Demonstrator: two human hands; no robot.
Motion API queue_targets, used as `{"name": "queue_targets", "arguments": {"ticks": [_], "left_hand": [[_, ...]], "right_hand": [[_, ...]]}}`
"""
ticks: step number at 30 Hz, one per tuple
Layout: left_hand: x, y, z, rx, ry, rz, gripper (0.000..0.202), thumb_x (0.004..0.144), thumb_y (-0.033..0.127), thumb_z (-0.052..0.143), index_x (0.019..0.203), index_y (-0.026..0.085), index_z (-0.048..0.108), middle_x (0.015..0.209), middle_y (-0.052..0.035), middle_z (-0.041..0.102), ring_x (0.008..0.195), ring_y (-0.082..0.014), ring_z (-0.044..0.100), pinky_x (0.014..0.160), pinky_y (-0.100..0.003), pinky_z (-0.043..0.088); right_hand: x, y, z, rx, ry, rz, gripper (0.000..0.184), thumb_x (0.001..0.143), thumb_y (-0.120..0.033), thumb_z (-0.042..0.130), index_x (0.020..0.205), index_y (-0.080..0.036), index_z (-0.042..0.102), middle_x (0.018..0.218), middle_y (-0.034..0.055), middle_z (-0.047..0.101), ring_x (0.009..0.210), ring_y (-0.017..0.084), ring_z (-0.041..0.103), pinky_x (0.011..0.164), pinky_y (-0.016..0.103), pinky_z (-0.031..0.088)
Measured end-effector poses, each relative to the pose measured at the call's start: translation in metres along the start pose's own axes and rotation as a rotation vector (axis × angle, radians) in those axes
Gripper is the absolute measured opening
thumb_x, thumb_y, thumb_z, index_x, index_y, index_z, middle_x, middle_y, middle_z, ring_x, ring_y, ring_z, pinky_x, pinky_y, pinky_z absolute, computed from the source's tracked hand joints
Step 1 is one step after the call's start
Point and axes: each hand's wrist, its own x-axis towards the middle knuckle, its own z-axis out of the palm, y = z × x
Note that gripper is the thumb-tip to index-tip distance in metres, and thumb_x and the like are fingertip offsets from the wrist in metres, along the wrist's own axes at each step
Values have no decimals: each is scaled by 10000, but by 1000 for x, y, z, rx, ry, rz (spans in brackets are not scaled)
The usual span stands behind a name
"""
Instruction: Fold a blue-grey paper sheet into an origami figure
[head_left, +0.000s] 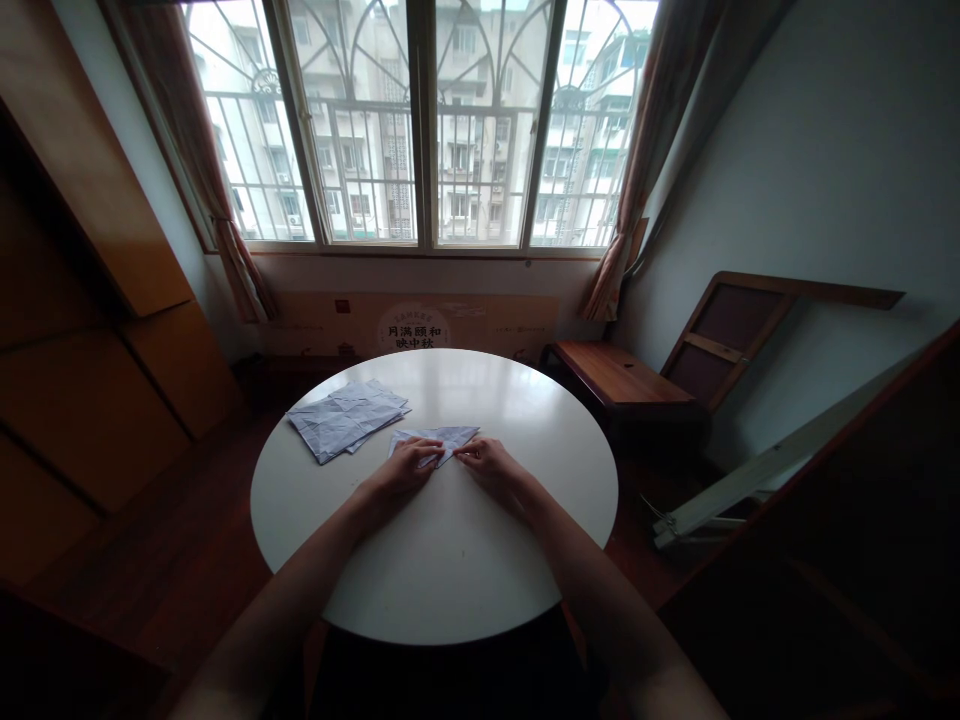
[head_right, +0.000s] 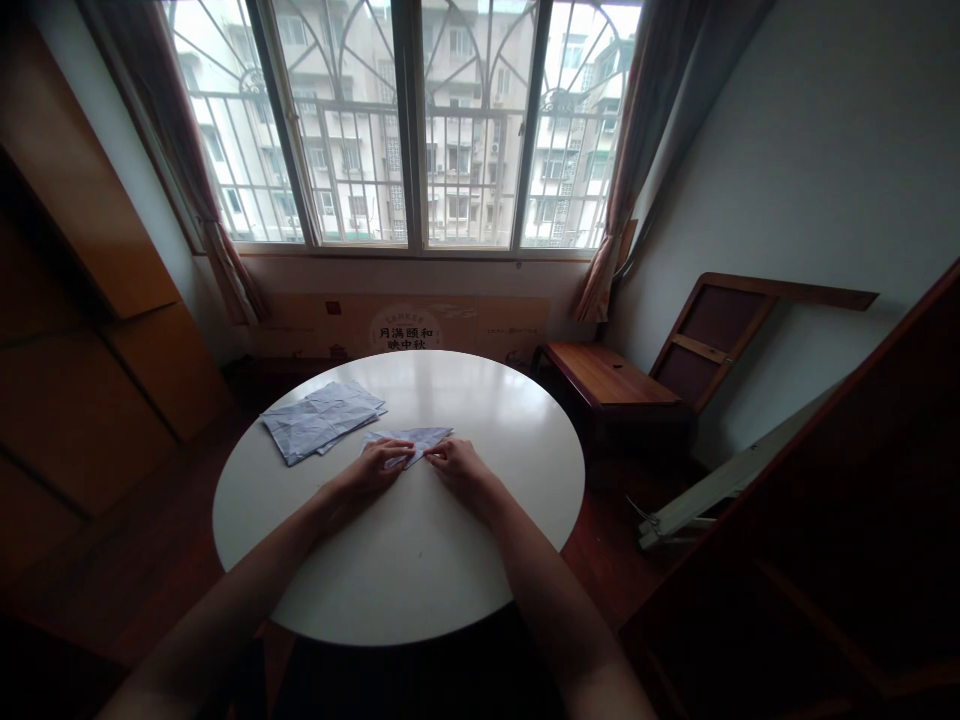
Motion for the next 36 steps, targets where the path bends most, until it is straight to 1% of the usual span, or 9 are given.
{"name": "queue_targets", "arguments": {"ticks": [5, 11, 13, 16, 20, 25, 30, 33, 36], "left_hand": [[0, 3, -3, 24, -25, 12, 270, 867, 275, 606, 1111, 284, 720, 1210, -46, 682, 1109, -245, 606, 993, -409, 433], [1, 5, -4, 35, -33, -7, 240, 857, 289, 628, 1071, 286, 736, 1192, -44, 692, 1099, -251, 617, 1008, -429, 423], [2, 4, -4, 26, -43, -3, 249, 858, 293, 626, 1083, 284, 731, 1203, -42, 687, 1101, -243, 619, 999, -413, 436], [2, 3, -4, 20, -52, -4, 253, 861, 290, 617, 1089, 284, 727, 1211, -37, 683, 1105, -237, 619, 986, -404, 450], [2, 4, -4, 35, -50, -9, 251, 865, 286, 609, 1086, 279, 727, 1203, -34, 687, 1101, -238, 618, 989, -407, 446], [1, 8, -6, 61, -50, -18, 250, 864, 293, 609, 1084, 274, 728, 1203, -37, 687, 1116, -247, 605, 1005, -421, 426], [1, 9, -8, 60, -71, -23, 269, 851, 313, 631, 1101, 270, 720, 1227, -41, 673, 1143, -257, 581, 1015, -426, 409], [1, 8, -8, 51, -79, -23, 283, 835, 333, 655, 1104, 268, 717, 1236, -44, 667, 1151, -263, 575, 1016, -428, 405], [0, 7, -7, 43, -80, -20, 291, 822, 338, 670, 1101, 269, 716, 1230, -44, 668, 1144, -262, 581, 1005, -420, 414]], "right_hand": [[-4, -7, -5, -23, -2, -21, 267, 891, -354, 564, 1083, -288, 737, 940, 44, 737, 806, 168, 638, 746, 253, 417], [-8, -20, -12, -104, -12, 29, 278, 908, -372, 540, 1093, -295, 733, 861, 56, 741, 849, 194, 638, 869, 321, 363], [-8, -20, -13, -113, -19, 63, 306, 924, -404, 509, 1095, -284, 733, 909, 69, 744, 900, 210, 637, 884, 332, 350], [-7, -19, -14, -123, -14, 128, 378, 951, -459, 438, 1098, -269, 731, 1049, 87, 730, 1005, 233, 620, 906, 339, 332], [-7, -17, -13, -174, -4, 221, 392, 957, -447, 419, 1192, -274, 681, 1172, 88, 684, 1112, 247, 568, 935, 344, 315], [-6, -14, -11, -251, 13, 355, 444, 950, -461, 412, 1300, -261, 600, 1182, 131, 631, 1122, 266, 530, 927, 362, 323], [-6, -12, -10, -298, 37, 439, 482, 938, -503, 418, 1324, -261, 575, 1180, 155, 591, 1125, 292, 508, 926, 388, 318], [-6, -12, -10, -305, 42, 449, 488, 938, -508, 416, 1328, -258, 569, 1180, 159, 588, 1119, 294, 511, 925, 392, 317], [-6, -12, -9, -291, 50, 409, 479, 941, -499, 418, 1313, -246, 583, 1169, 156, 597, 1102, 285, 524, 918, 383, 325]]}}
